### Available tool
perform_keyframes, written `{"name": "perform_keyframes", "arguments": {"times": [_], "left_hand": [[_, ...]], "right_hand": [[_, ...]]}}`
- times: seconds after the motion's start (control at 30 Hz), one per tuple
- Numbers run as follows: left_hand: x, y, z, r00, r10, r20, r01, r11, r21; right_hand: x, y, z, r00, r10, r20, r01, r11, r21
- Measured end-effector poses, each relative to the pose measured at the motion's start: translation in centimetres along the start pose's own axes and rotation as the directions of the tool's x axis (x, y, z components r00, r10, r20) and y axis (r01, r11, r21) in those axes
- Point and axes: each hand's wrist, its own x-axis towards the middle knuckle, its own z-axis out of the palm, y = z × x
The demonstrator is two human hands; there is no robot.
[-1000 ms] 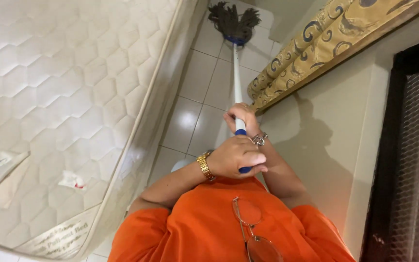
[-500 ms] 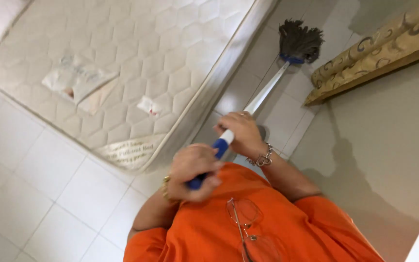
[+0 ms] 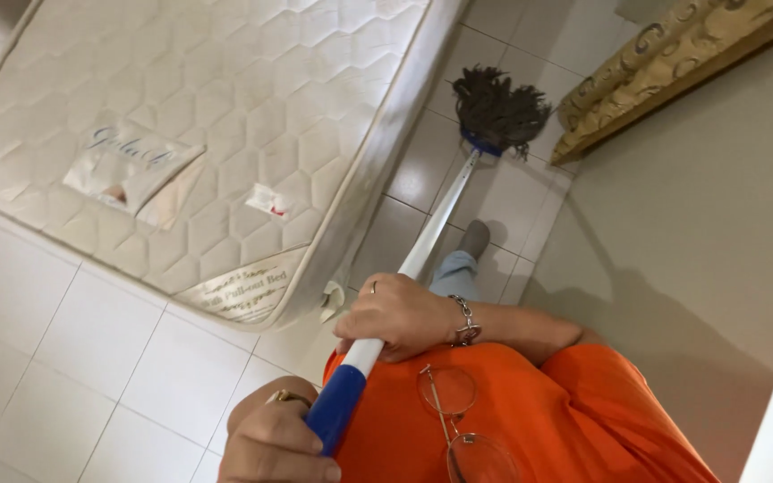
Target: Mopping the tiled floor of a room with two mattresses.
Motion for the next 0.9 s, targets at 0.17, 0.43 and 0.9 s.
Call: {"name": "perform_keyframes", "arguments": {"times": [0.17,0.43,0.9], "left_hand": [[3.3,-5.9,2.7,0.961,0.275,-0.003,-0.275,0.961,0.027],[11.4,-16.0,12.6,0.918,0.337,-0.209,-0.324,0.941,0.097],[18.0,-32.8,23.1,0.890,0.398,0.222,-0.433,0.891,0.139]], "right_hand": [[-0.9,2.9,-4.2,0.991,0.012,-0.137,-0.010,1.000,0.015],[-7.6,12.7,-11.0,0.950,0.057,-0.307,-0.117,0.976,-0.183],[-18.3,25.0,-23.2,0.813,0.240,-0.531,-0.410,0.883,-0.228]]}}
